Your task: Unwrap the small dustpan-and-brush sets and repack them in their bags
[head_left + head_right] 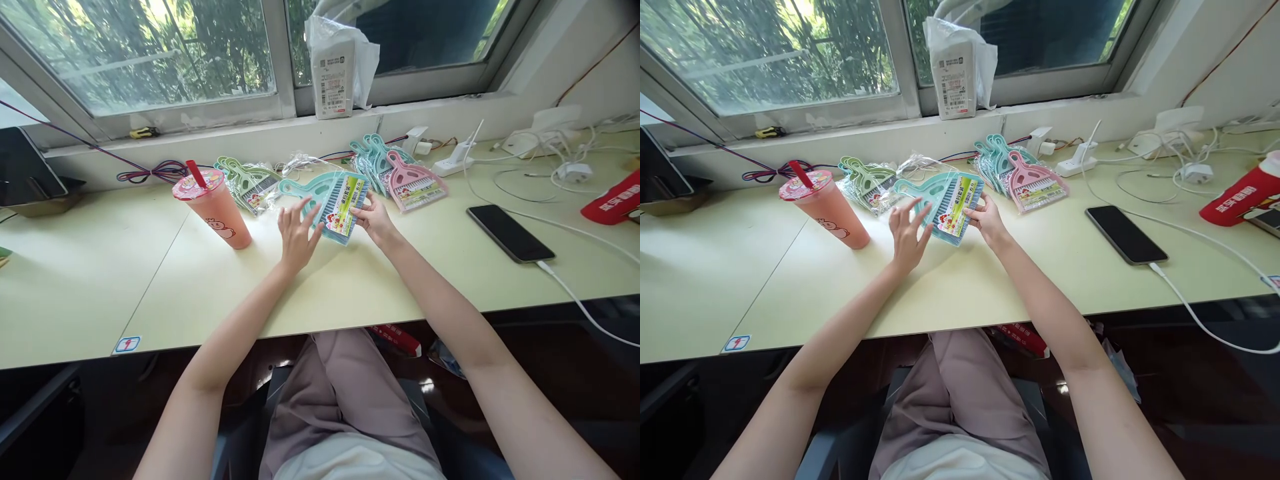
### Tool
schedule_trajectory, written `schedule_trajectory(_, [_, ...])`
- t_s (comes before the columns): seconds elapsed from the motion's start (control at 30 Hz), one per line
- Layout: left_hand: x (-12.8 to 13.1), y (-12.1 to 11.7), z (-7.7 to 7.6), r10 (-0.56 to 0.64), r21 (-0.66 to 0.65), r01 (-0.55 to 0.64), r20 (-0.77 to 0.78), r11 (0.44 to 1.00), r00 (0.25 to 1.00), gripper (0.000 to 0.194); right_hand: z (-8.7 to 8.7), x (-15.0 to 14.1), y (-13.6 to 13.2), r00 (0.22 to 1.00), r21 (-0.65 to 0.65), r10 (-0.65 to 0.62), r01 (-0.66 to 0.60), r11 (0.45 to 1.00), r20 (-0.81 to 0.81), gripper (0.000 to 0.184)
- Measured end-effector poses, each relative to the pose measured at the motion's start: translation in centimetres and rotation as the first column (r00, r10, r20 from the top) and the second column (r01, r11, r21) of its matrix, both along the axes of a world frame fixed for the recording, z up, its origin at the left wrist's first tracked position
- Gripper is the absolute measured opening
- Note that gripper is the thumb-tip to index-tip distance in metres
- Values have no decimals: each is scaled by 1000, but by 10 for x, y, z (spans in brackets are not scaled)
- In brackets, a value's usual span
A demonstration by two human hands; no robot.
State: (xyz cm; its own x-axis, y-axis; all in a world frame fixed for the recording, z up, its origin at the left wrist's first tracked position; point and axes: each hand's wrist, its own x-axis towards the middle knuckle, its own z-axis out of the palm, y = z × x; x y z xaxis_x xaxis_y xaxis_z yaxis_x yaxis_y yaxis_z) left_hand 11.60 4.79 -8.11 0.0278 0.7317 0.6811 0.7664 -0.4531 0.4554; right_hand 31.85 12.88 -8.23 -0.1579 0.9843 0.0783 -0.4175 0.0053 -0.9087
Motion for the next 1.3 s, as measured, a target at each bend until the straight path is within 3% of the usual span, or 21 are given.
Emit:
schedule_trajectory(0.07, [-5, 3, 1, 99, 101, -127, 245, 987, 964, 56, 0, -3, -2, 999, 6, -25, 25, 1000, -25, 51])
schedule_trajectory(0.1, [-9, 6, 2, 135, 113, -196, 405, 974, 904, 67, 0, -4, -3, 999, 10, -29, 29, 1000, -31, 49])
schedule_trajectory(0.17, [-21, 14, 6, 146, 5, -212, 707, 977, 692, 84, -1, -7, -5, 999, 17, -24, 24, 1000, -37, 44])
schedule_trajectory(0.23, [-33, 23, 9, 131, -160, 34, 895, 986, 427, 83, -2, -10, -7, 999, 26, -4, 5, 1000, -37, 40])
schedule_trajectory(0.27, [-36, 26, 10, 133, -205, 204, 938, 957, 319, 78, -3, -12, -8, 999, 32, 10, -9, 999, -36, 39])
schedule_trajectory(0.3, [-37, 29, 11, 133, -217, 355, 960, 910, 245, 71, -4, -14, -9, 999, 39, 26, -25, 999, -31, 39])
schedule_trajectory(0.37, [-32, 29, 9, 111, -196, 531, 976, 824, 189, 58, -7, -17, -11, 999, 52, 50, -49, 997, -18, 40])
schedule_trajectory(0.5, [-10, 20, 0, 37, -168, 660, 977, 732, 208, 40, -11, -21, -12, 1000, 69, 20, -20, 997, -5, 44])
schedule_trajectory(0.6, [-1, 14, -5, 19, -175, 717, 975, 675, 220, 49, -13, -22, -11, 1000, 87, -24, 24, 996, -11, 47])
schedule_trajectory(0.67, [0, 13, -6, 25, -175, 723, 977, 669, 213, 54, -15, -24, -10, 999, 106, -41, 42, 993, -18, 49])
schedule_trajectory(0.83, [-2, 16, -3, 27, -142, 664, 983, 734, 181, 48, -16, -28, -9, 999, 123, -46, 49, 991, -29, 52])
schedule_trajectory(0.93, [3, 13, -1, 20, -136, 610, 981, 780, 192, 67, -12, -29, -13, 998, 105, -48, 51, 993, -36, 49])
schedule_trajectory(1.1, [14, 7, -6, 27, -182, 502, 953, 845, 301, 114, -2, -32, -25, 998, 55, -69, 69, 996, 2, 39])
schedule_trajectory(1.3, [13, 10, -17, 24, -213, 409, 908, 887, 419, 105, -2, -36, -28, 998, 8, -65, 65, 998, 0, 33])
